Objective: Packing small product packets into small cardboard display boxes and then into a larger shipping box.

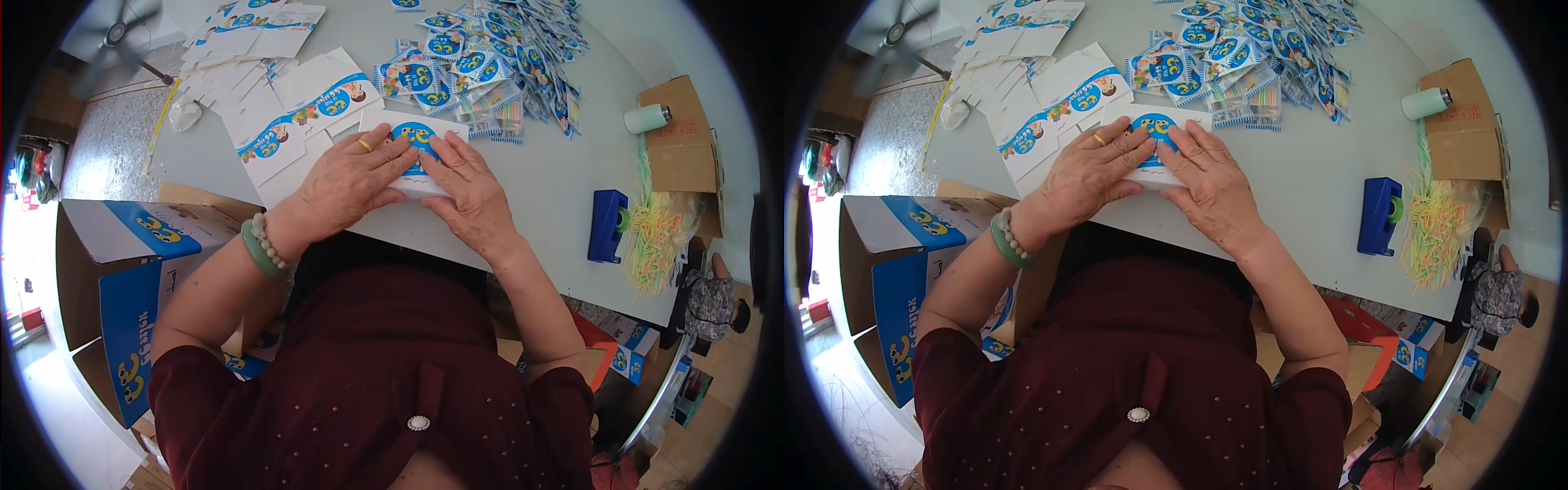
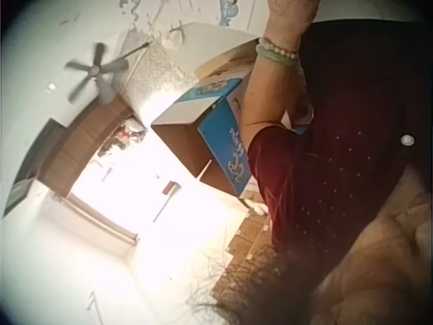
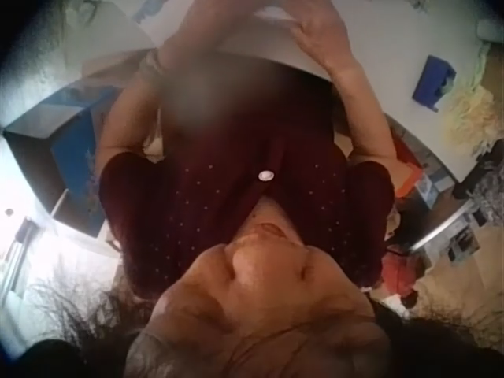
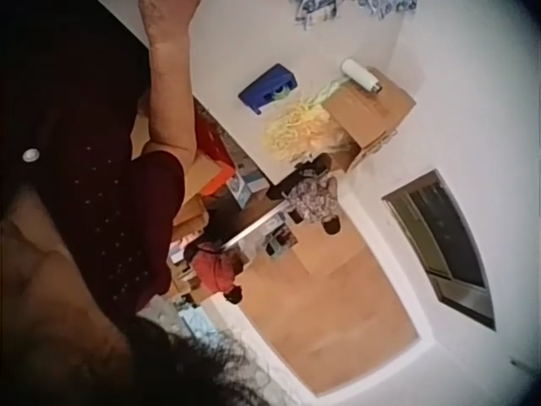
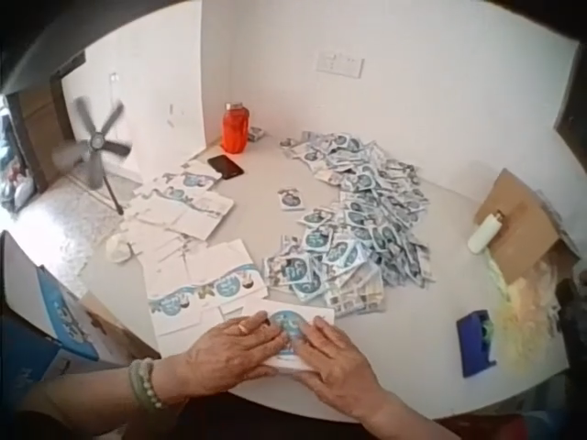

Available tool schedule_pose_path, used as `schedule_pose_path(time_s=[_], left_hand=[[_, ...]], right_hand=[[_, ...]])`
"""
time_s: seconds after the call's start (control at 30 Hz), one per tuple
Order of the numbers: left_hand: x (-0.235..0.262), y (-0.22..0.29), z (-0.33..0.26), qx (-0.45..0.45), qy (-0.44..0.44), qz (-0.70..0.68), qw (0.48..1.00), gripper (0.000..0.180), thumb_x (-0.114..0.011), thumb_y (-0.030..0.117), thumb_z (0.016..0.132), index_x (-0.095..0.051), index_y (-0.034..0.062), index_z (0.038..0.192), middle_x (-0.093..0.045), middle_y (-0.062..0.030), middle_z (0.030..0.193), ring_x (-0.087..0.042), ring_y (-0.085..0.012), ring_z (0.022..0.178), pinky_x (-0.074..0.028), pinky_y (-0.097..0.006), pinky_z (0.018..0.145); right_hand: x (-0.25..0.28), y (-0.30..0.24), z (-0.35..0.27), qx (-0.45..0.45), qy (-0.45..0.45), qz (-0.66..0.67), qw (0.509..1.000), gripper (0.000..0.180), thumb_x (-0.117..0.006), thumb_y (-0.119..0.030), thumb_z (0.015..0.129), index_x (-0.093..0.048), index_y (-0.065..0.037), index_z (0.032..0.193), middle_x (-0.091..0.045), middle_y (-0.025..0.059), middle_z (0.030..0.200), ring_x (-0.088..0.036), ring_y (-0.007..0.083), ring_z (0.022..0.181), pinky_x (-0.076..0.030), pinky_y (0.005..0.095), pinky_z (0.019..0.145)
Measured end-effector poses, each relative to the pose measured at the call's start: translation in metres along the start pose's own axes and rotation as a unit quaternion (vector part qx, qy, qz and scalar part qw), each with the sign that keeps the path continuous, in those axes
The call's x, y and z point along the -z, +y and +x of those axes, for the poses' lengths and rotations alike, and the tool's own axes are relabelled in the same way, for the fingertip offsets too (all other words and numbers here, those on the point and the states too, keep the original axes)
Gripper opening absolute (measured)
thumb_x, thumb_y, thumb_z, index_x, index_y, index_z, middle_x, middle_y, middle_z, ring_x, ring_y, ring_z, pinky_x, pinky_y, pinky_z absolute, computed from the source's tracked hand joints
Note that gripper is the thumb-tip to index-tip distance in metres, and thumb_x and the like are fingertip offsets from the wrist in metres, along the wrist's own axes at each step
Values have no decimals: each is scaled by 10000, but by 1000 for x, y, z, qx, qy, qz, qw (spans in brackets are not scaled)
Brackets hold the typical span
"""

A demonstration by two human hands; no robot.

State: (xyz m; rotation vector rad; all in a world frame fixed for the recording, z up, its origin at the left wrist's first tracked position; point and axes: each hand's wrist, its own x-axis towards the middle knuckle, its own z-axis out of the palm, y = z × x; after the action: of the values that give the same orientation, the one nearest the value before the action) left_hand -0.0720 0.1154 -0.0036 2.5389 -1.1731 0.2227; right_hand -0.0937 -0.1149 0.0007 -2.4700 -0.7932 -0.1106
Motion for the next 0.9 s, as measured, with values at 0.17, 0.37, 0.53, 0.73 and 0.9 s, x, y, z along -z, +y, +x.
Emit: schedule_pose_path(time_s=[0.17,0.37,0.53,0.73,0.9], left_hand=[[6,-8,8,-52,12,50,997,504,-658,324,820,-537,63,1235,-573,-81,1241,-504,-320,1198,-448,-412,940],[11,-14,6,-73,4,-12,997,482,-680,285,801,-579,67,1219,-589,-86,1242,-499,-322,1225,-450,-400,948],[10,-27,1,-69,1,-113,991,494,-708,245,774,-589,84,1226,-581,-80,1274,-479,-311,1259,-435,-396,976],[13,-29,-1,-89,5,-82,993,440,-696,201,790,-585,75,1196,-581,-55,1235,-493,-277,1241,-415,-401,1005],[13,-23,-5,-86,10,-58,995,478,-693,183,785,-577,90,1239,-574,-95,1272,-454,-303,1282,-415,-415,1031]], right_hand=[[3,-1,4,-30,23,35,999,436,-727,-148,755,-645,-114,1182,-571,71,1299,-427,274,1301,-358,364,1064],[2,-4,2,-13,34,2,999,396,-710,-136,773,-659,-136,1165,-583,56,1288,-421,274,1305,-345,389,1073],[-2,5,-4,43,38,-4,998,380,-682,-107,792,-655,-135,1169,-584,43,1287,-401,274,1319,-334,394,1085],[3,14,-2,61,17,21,998,366,-666,-83,800,-655,-125,1163,-604,48,1255,-423,276,1307,-352,400,1073],[-16,17,-11,71,90,-7,993,345,-668,-81,796,-662,-119,1139,-623,47,1224,-448,279,1290,-349,408,1072]])
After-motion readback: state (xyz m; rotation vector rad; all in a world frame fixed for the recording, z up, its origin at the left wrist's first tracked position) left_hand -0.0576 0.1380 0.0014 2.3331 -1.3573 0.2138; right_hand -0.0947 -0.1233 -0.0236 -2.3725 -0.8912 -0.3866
